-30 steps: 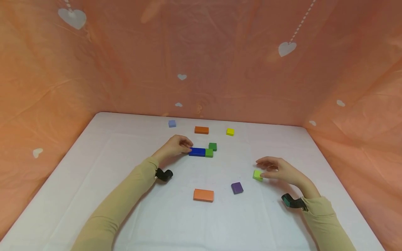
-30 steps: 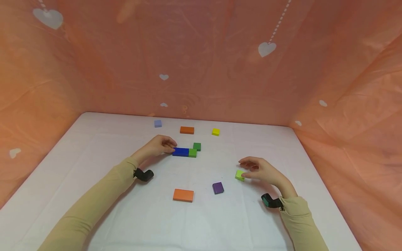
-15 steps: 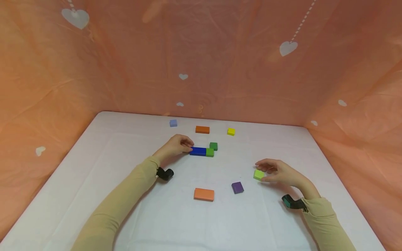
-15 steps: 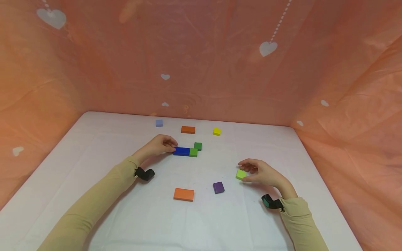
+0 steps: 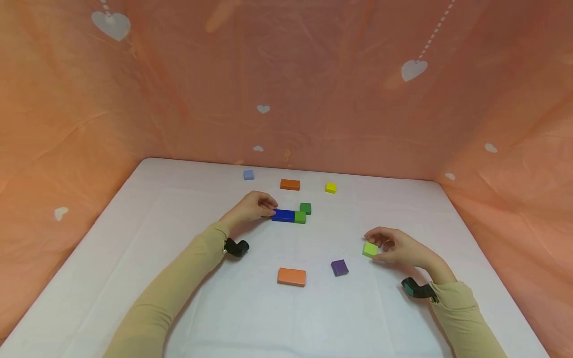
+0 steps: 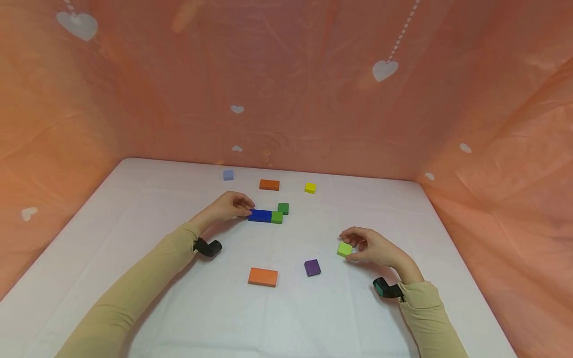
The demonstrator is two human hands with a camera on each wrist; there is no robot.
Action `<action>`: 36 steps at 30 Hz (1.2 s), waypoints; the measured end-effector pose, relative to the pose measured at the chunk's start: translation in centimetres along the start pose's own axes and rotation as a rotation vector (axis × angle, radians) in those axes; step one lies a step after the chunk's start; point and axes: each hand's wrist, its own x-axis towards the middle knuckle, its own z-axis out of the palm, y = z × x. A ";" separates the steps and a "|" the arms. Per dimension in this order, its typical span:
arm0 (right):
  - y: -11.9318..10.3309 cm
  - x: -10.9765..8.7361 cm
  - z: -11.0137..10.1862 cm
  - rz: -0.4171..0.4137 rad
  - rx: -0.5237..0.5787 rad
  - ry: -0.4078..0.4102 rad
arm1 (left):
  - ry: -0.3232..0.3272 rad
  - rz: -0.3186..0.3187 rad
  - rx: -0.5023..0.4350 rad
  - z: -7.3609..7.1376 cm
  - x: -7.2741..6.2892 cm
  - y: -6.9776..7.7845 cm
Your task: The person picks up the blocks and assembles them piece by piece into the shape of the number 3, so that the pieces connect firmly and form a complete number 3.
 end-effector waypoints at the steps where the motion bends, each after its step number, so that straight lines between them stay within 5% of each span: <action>1: 0.1 0.0 0.0 -0.001 -0.002 0.000 | -0.002 0.001 0.002 0.0 0.0 0.1; 36: 0.3 -0.3 0.5 0.024 0.028 0.048 | -0.002 -0.015 -0.018 0.2 0.1 -0.3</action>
